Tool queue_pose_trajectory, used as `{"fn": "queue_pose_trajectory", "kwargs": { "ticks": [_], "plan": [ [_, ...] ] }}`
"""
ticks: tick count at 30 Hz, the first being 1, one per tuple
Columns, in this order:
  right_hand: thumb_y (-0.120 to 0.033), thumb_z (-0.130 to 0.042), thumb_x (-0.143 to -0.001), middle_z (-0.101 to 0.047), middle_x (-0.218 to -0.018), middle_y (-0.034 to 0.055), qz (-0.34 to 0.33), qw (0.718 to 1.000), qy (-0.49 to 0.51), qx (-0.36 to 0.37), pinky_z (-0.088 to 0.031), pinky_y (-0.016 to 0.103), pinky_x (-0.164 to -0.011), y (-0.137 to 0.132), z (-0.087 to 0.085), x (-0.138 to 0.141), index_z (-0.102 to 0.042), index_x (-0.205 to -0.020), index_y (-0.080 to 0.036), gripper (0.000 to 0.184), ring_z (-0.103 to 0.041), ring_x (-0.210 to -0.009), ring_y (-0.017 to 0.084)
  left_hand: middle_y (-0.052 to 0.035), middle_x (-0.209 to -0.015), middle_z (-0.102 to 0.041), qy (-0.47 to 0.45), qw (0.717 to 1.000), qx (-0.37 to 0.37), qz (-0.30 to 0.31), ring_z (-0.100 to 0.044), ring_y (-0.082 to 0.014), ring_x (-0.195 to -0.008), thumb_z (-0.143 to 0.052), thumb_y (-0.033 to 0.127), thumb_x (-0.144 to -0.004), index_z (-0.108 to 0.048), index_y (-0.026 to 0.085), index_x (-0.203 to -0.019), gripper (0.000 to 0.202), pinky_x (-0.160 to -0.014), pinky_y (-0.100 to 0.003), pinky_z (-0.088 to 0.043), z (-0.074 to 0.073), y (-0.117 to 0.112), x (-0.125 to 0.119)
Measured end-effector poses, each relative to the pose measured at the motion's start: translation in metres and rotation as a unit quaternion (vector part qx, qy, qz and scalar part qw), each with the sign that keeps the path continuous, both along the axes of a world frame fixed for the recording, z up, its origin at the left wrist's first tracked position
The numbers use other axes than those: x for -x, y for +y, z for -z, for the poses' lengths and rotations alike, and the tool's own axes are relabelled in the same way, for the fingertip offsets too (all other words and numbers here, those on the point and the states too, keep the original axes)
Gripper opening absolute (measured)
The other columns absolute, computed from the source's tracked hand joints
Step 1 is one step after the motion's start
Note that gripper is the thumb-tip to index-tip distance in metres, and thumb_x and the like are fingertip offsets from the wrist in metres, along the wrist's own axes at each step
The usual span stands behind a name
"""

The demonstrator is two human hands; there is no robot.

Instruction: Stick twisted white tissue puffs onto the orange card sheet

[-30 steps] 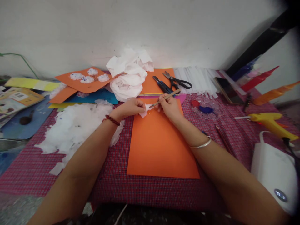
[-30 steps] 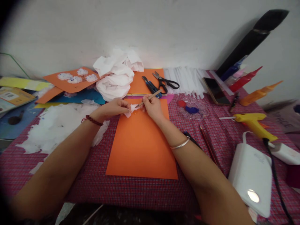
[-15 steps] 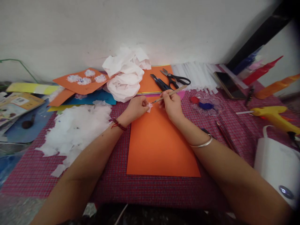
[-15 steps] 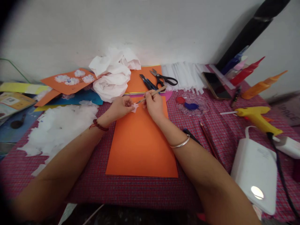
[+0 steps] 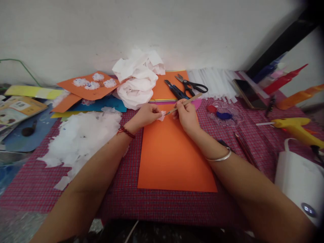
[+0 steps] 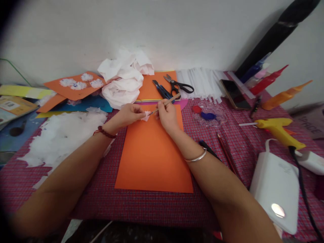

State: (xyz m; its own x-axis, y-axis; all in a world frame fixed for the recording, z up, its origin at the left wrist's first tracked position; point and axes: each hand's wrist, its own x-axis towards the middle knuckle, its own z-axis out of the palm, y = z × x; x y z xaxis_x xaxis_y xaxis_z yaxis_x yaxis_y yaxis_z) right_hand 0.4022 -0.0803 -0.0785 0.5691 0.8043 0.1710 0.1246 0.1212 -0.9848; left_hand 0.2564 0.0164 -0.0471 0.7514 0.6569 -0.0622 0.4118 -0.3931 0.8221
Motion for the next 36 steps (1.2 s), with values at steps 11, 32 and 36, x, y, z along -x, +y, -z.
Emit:
{"fn": "queue_pose_trajectory", "kwargs": {
  "ticks": [11, 32, 36],
  "plan": [
    [-0.050, -0.046, -0.095, -0.052, -0.054, -0.0043, 0.051, 0.996, 0.068, -0.021, -0.041, 0.021, -0.042, 0.007, 0.005, -0.007, -0.047, -0.076, -0.023, 0.032, -0.048, -0.043, 0.009, 0.0031, -0.055, -0.051, -0.074, 0.979, 0.182, -0.058, -0.036, -0.0043, -0.047, -0.068, 0.018, -0.070, -0.059, 0.015, -0.062, 0.013, -0.046, -0.021, -0.024, -0.010, 0.014, 0.006],
    [-0.043, -0.052, -0.093, -0.057, -0.056, -0.0034, -0.018, 0.998, -0.066, 0.002, -0.041, 0.023, -0.047, 0.001, 0.008, 0.002, -0.048, -0.074, -0.023, 0.028, -0.051, -0.045, 0.010, 0.0015, -0.059, -0.055, -0.082, 0.992, 0.042, -0.090, -0.048, -0.0092, -0.055, -0.058, 0.013, -0.074, -0.053, 0.015, -0.064, 0.011, -0.054, -0.023, -0.035, 0.015, -0.003, -0.012],
    [-0.049, -0.054, -0.091, -0.058, -0.057, -0.0030, -0.032, 0.997, -0.065, 0.002, -0.041, 0.022, -0.046, 0.001, 0.007, 0.002, -0.049, -0.075, -0.022, 0.032, -0.052, -0.045, 0.010, 0.0031, -0.061, -0.052, -0.097, 0.986, 0.026, -0.133, -0.045, -0.0090, -0.056, -0.056, 0.012, -0.073, -0.053, 0.016, -0.068, 0.007, -0.054, -0.023, -0.034, 0.023, 0.006, -0.010]
  ]
}}
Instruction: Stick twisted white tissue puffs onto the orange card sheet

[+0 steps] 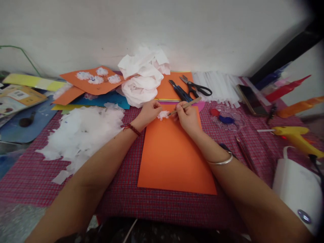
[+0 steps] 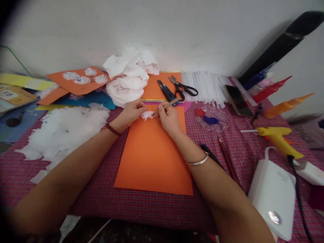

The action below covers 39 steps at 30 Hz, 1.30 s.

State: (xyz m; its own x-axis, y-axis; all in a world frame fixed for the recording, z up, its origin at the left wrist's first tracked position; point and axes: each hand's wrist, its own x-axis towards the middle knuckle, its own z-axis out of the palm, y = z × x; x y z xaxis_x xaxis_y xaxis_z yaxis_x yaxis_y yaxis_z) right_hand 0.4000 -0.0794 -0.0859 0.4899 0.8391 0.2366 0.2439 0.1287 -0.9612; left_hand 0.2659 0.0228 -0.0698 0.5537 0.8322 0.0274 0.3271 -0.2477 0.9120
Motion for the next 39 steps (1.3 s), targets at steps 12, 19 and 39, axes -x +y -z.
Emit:
{"fn": "queue_pose_trajectory", "kwargs": {
  "ticks": [12, 19, 39],
  "plan": [
    [-0.051, -0.056, -0.088, -0.060, -0.056, -0.0024, -0.013, 0.999, 0.041, 0.006, -0.044, 0.023, -0.044, 0.003, 0.005, -0.005, -0.049, -0.074, -0.023, 0.033, -0.056, -0.044, 0.011, 0.0041, -0.055, -0.048, 0.034, 0.999, 0.031, 0.028, -0.039, -0.0080, -0.050, -0.054, 0.009, -0.074, -0.054, 0.016, -0.067, 0.010, -0.049, -0.023, -0.028, -0.005, 0.003, 0.005],
    [-0.043, -0.053, -0.089, -0.055, -0.049, -0.0051, 0.063, 0.989, 0.131, 0.001, -0.035, 0.020, -0.035, 0.005, 0.004, -0.012, -0.050, -0.075, -0.022, 0.025, -0.048, -0.036, 0.009, 0.0016, -0.064, -0.054, -0.095, 0.994, -0.033, -0.051, -0.042, -0.0054, -0.050, -0.057, 0.015, -0.075, -0.057, 0.015, -0.077, 0.002, -0.049, -0.022, -0.030, -0.072, 0.015, 0.038],
    [-0.059, -0.059, -0.083, -0.059, -0.050, 0.0012, 0.049, 0.994, 0.094, -0.026, -0.036, 0.026, -0.034, 0.007, 0.011, -0.014, -0.051, -0.069, -0.025, 0.038, -0.051, -0.036, 0.014, -0.0072, -0.086, -0.068, 0.332, 0.903, -0.164, 0.218, -0.056, -0.0148, -0.070, -0.062, 0.025, -0.068, -0.064, 0.014, -0.087, 0.023, -0.062, -0.026, -0.039, -0.044, 0.003, 0.123]
  ]
}}
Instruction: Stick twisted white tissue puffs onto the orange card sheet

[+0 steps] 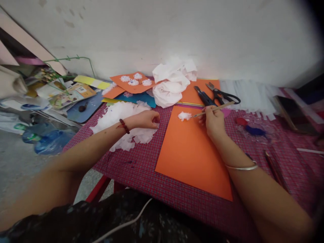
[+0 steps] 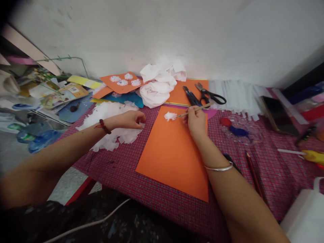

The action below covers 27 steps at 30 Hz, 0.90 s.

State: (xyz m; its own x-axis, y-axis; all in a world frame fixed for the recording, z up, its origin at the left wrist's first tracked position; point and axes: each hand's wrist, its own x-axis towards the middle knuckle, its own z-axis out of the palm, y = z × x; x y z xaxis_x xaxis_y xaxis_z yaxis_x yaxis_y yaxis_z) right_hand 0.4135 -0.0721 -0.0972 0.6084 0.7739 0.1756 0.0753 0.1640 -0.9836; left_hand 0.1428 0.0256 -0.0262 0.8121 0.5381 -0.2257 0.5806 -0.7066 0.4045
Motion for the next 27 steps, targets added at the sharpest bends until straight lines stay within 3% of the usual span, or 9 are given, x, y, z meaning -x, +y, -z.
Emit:
{"fn": "queue_pose_trajectory", "kwargs": {
  "ticks": [3, 7, 12, 17, 22, 27],
  "plan": [
    [-0.057, -0.059, -0.084, -0.059, -0.050, 0.0018, -0.003, 1.000, -0.002, 0.001, -0.035, 0.026, -0.034, 0.000, 0.000, 0.000, -0.051, -0.070, -0.025, 0.036, -0.051, -0.036, 0.014, -0.0037, -0.076, -0.065, 0.011, 1.000, 0.010, -0.011, -0.052, -0.0131, -0.064, -0.061, 0.020, -0.063, -0.060, 0.016, -0.077, 0.015, -0.059, -0.026, -0.037, 0.005, 0.001, -0.006],
    [-0.053, -0.057, -0.086, -0.059, -0.050, 0.0015, -0.007, 1.000, -0.002, 0.002, -0.036, 0.026, -0.035, 0.000, -0.001, 0.000, -0.051, -0.071, -0.024, 0.033, -0.052, -0.038, 0.014, 0.0002, -0.062, -0.059, 0.006, 0.994, 0.100, -0.032, -0.049, -0.0119, -0.058, -0.059, 0.021, -0.063, -0.056, 0.018, -0.063, 0.004, -0.057, -0.025, -0.036, 0.004, 0.006, -0.005],
    [-0.050, -0.058, -0.087, -0.057, -0.049, -0.0011, -0.009, 1.000, 0.008, 0.002, -0.035, 0.023, -0.034, -0.001, -0.004, 0.001, -0.051, -0.071, -0.024, 0.031, -0.050, -0.037, 0.012, 0.0002, -0.060, -0.057, -0.050, 0.974, 0.193, -0.105, -0.046, -0.0116, -0.053, -0.062, 0.022, -0.063, -0.060, 0.019, -0.062, 0.004, -0.054, -0.026, -0.033, -0.012, 0.010, -0.005],
    [-0.050, -0.059, -0.085, -0.056, -0.048, -0.0033, -0.017, 1.000, 0.016, -0.006, -0.035, 0.021, -0.034, -0.001, -0.004, 0.002, -0.052, -0.071, -0.023, 0.032, -0.049, -0.036, 0.010, -0.0020, -0.066, -0.060, -0.102, 0.960, 0.221, -0.136, -0.051, -0.0124, -0.058, -0.063, 0.018, -0.063, -0.060, 0.019, -0.060, 0.004, -0.059, -0.028, -0.038, -0.025, 0.013, -0.014],
    [-0.046, -0.057, -0.088, -0.056, -0.048, -0.0044, -0.029, 0.999, 0.019, 0.005, -0.036, 0.019, -0.034, -0.002, -0.005, 0.002, -0.051, -0.072, -0.022, 0.029, -0.048, -0.036, 0.008, -0.0007, -0.063, -0.059, -0.113, 0.935, 0.292, -0.166, -0.051, -0.0104, -0.050, -0.067, 0.017, -0.067, -0.059, 0.019, -0.066, 0.009, -0.052, -0.026, -0.036, -0.021, 0.009, -0.021],
    [-0.039, -0.055, -0.090, -0.055, -0.047, -0.0050, -0.047, 0.999, 0.008, 0.020, -0.038, 0.018, -0.035, -0.003, -0.009, 0.004, -0.051, -0.072, -0.021, 0.027, -0.048, -0.035, 0.007, 0.0012, -0.064, -0.061, -0.194, 0.920, 0.293, -0.175, -0.053, -0.0070, -0.050, -0.069, 0.010, -0.072, -0.060, 0.018, -0.083, 0.016, -0.050, -0.021, -0.035, -0.019, 0.000, -0.046]
  ]
}}
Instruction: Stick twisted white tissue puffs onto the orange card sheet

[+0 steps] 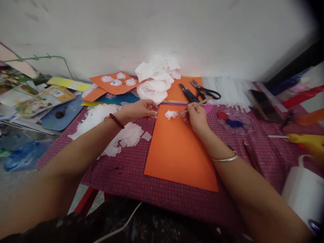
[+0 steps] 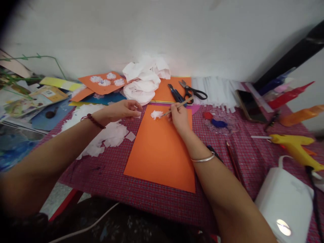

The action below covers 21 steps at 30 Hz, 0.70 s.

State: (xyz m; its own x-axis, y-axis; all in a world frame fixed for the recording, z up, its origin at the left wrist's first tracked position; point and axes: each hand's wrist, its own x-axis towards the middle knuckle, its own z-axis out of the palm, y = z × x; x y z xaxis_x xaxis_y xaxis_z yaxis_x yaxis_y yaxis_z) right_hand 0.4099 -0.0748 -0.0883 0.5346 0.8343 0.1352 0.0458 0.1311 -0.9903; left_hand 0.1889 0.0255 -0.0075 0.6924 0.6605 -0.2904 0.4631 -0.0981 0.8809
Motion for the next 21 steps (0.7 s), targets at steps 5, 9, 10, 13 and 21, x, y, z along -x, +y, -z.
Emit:
{"fn": "queue_pose_trajectory", "kwargs": {
  "ticks": [5, 9, 10, 13, 21],
  "plan": [
    [-0.037, -0.055, -0.091, -0.055, -0.045, -0.0052, -0.002, 0.999, -0.001, 0.033, -0.036, 0.017, -0.035, -0.002, -0.009, 0.005, -0.049, -0.070, -0.021, 0.027, -0.048, -0.035, 0.007, 0.0040, -0.059, -0.059, -0.105, 0.994, 0.027, -0.017, -0.052, -0.0049, -0.047, -0.068, 0.006, -0.075, -0.056, 0.015, -0.084, 0.017, -0.051, -0.020, -0.039, 0.007, -0.011, -0.037],
    [-0.041, -0.057, -0.090, -0.055, -0.047, -0.0051, -0.033, 0.999, -0.002, 0.028, -0.037, 0.017, -0.036, -0.003, -0.007, 0.006, -0.048, -0.071, -0.021, 0.028, -0.049, -0.036, 0.007, 0.0030, -0.056, -0.059, -0.137, 0.989, 0.048, -0.037, -0.050, -0.0042, -0.045, -0.068, 0.010, -0.077, -0.055, 0.014, -0.072, 0.015, -0.052, -0.021, -0.040, 0.021, -0.012, -0.054],
    [-0.043, -0.057, -0.089, -0.055, -0.047, -0.0052, -0.040, 0.999, -0.005, 0.023, -0.038, 0.017, -0.037, -0.003, -0.006, 0.006, -0.049, -0.071, -0.022, 0.029, -0.049, -0.036, 0.007, 0.0027, -0.056, -0.059, -0.140, 0.988, 0.047, -0.046, -0.050, -0.0041, -0.046, -0.068, 0.011, -0.078, -0.054, 0.014, -0.070, 0.016, -0.052, -0.021, -0.040, 0.025, -0.011, -0.055],
    [-0.046, -0.057, -0.089, -0.054, -0.048, -0.0057, -0.030, 0.999, -0.021, 0.010, -0.039, 0.017, -0.037, -0.002, -0.002, 0.006, -0.049, -0.073, -0.022, 0.030, -0.050, -0.037, 0.007, 0.0022, -0.057, -0.059, -0.144, 0.986, 0.036, -0.069, -0.050, -0.0045, -0.048, -0.069, 0.013, -0.078, -0.055, 0.014, -0.067, 0.017, -0.054, -0.022, -0.040, 0.031, -0.006, -0.053],
    [-0.044, -0.054, -0.092, -0.058, -0.054, -0.0047, 0.001, 0.998, -0.048, 0.026, -0.037, 0.018, -0.034, -0.003, -0.006, 0.006, -0.049, -0.076, -0.022, 0.028, -0.052, -0.037, 0.007, 0.0008, -0.062, -0.061, -0.149, 0.983, -0.057, -0.094, -0.049, -0.0064, -0.057, -0.069, 0.016, -0.072, -0.062, 0.013, -0.065, 0.010, -0.059, -0.022, -0.038, 0.037, 0.011, -0.045]
  ]
}}
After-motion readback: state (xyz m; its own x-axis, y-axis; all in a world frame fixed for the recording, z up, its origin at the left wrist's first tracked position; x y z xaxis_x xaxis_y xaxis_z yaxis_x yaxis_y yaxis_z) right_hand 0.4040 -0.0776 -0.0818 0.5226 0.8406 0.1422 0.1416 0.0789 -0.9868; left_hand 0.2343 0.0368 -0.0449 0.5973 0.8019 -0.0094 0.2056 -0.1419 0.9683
